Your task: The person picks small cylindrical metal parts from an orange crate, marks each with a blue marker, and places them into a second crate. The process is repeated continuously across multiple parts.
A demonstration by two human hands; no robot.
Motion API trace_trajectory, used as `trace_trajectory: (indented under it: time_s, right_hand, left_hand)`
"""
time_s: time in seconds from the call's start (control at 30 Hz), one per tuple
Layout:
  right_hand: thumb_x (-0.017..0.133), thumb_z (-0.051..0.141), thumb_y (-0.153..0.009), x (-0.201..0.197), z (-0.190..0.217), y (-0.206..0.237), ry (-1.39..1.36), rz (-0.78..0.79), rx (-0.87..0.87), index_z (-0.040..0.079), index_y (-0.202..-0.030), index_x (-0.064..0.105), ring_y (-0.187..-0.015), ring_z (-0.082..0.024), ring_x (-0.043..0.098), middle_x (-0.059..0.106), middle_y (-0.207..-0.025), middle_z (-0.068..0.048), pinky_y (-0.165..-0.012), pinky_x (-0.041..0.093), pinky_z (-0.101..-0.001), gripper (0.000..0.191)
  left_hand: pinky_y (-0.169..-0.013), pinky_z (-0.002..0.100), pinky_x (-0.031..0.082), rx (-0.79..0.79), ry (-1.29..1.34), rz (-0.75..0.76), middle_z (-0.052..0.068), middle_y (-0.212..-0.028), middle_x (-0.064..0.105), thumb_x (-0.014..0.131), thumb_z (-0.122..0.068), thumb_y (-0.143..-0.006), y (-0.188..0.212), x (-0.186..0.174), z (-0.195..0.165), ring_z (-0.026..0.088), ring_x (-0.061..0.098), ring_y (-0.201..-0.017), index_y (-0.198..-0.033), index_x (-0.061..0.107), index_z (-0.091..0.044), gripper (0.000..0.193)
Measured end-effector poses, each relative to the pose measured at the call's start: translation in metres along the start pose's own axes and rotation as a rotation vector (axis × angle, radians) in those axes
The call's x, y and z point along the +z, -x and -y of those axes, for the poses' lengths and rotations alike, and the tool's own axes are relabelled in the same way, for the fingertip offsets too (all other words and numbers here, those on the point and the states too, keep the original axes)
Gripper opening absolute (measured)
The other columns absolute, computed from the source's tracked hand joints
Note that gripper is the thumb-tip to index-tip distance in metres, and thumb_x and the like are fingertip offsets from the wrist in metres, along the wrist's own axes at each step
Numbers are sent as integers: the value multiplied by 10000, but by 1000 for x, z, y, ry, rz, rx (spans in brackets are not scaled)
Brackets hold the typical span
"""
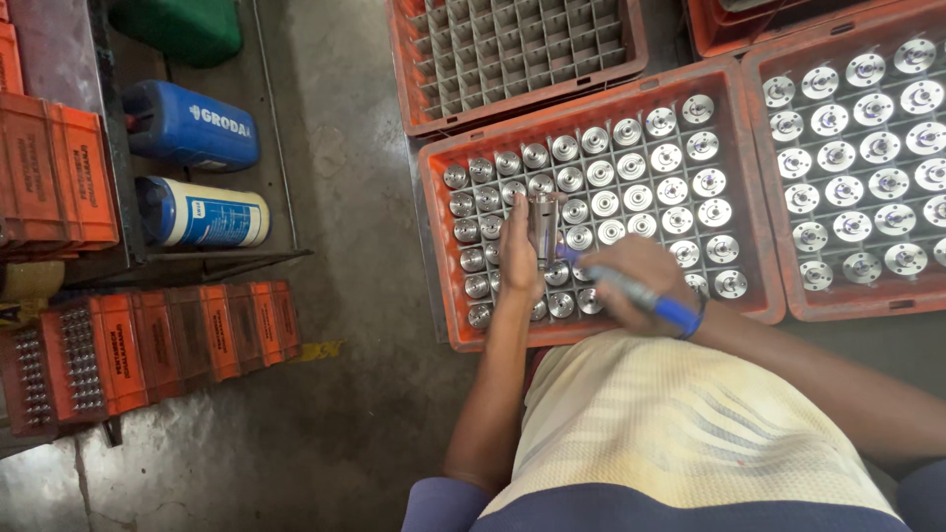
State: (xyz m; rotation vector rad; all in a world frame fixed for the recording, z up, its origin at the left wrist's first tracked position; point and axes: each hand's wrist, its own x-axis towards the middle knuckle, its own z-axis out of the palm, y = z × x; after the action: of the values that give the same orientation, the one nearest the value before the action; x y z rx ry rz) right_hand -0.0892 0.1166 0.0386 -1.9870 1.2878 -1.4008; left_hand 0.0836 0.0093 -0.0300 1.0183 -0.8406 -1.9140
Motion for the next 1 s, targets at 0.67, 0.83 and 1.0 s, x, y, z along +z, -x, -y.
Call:
trace_trajectory:
  time_s: [0.67, 0.83, 1.0]
  right_hand:
    - [621, 123, -968, -2, 0, 5, -74, -64, 135, 5, -1171, 662, -830, -269, 689, 706, -950, -139, -731, 536, -369, 239]
    - [624, 120, -971, 0, -2, 7, -85, -63, 146, 7, -1175, 659, -839, -266, 693, 706, -961, -143, -732, 540, -363, 236]
    - [641, 104, -944, -7, 0, 3, -28, -61, 157, 21, -1167, 681, -787, -269, 677, 705, -910, -131, -701, 525, -374, 242]
  left_hand:
    - [-897, 466, 516, 526, -1528, -200, 168, -1127, 644, 827, -240, -703, 26, -35, -65, 351, 638, -1048, -1181, 708, -45, 530]
    - [-856, 484, 436, 463, -1766, -314, 152, -976, 680, 927, -331, -560, 6, -45, -64, 324, 614, -984, -977, 744, -32, 545]
    - [-933, 435, 473, 411, -1571, -234, 67, -864, 721, 928, -320, -608, 8, -52, -104, 244, 663, -888, -900, 779, -81, 405]
